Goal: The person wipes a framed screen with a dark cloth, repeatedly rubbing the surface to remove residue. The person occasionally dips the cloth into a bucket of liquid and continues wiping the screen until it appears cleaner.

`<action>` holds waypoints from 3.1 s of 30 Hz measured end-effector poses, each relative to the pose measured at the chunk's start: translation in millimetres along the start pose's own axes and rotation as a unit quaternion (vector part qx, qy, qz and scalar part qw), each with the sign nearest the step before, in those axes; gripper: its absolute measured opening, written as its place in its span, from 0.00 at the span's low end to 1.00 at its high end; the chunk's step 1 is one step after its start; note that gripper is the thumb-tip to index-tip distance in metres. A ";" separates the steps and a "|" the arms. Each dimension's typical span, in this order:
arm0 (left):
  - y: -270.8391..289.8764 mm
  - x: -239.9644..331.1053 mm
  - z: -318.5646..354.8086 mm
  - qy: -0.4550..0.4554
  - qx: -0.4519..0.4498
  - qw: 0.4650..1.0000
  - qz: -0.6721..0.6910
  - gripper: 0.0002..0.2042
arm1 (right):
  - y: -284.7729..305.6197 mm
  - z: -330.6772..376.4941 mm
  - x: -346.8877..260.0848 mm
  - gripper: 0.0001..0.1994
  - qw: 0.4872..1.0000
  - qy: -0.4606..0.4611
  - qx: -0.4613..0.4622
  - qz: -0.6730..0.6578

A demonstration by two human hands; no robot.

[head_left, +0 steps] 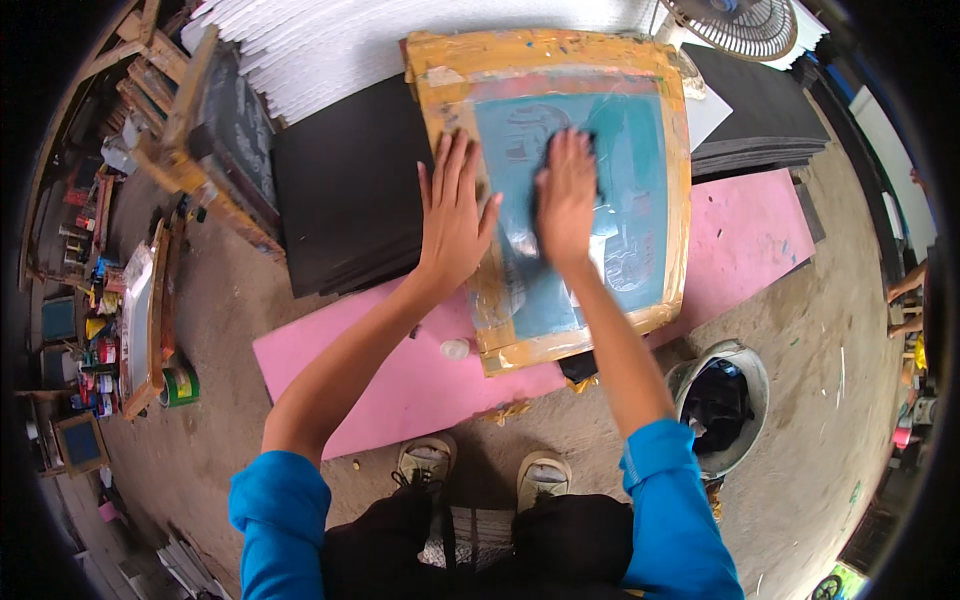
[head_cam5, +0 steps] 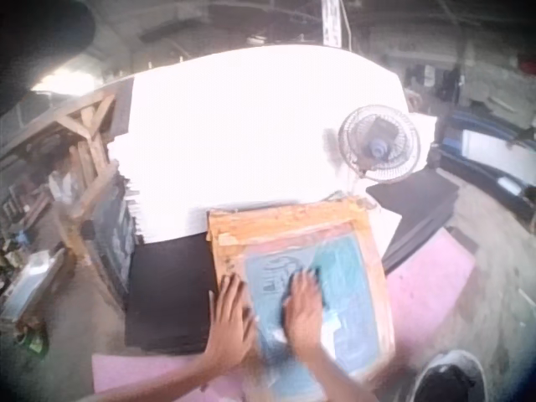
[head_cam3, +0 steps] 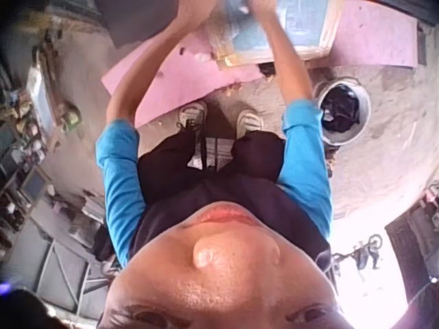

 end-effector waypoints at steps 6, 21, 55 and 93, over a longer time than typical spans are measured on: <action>-27.4 1.0 -14.0 0.002 0.051 0.996 -0.073 0.28 | 21.6 76.7 -4.9 0.35 0.963 0.114 -0.232 -0.073; -25.2 -4.0 -13.8 0.012 0.083 0.990 -0.116 0.25 | 12.2 12.6 -2.9 0.31 0.962 0.175 -0.205 -0.030; -27.7 -6.7 -10.6 0.025 0.084 0.996 -0.028 0.30 | -10.1 -24.6 -15.5 0.29 0.977 0.176 -0.092 -0.074; -29.4 1.7 -10.0 0.018 0.094 0.994 -0.045 0.28 | 29.9 40.0 52.8 0.28 0.996 -0.073 -0.056 0.013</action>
Point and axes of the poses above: each hand's wrist, its own z-axis away from the middle knuckle, its own y-axis out of the back of the hand, x = y × z, the point moved 3 cm from there along -z, towards the middle knuckle, and after that the axes turned 15 degrees about y, right-handed, at the moved point
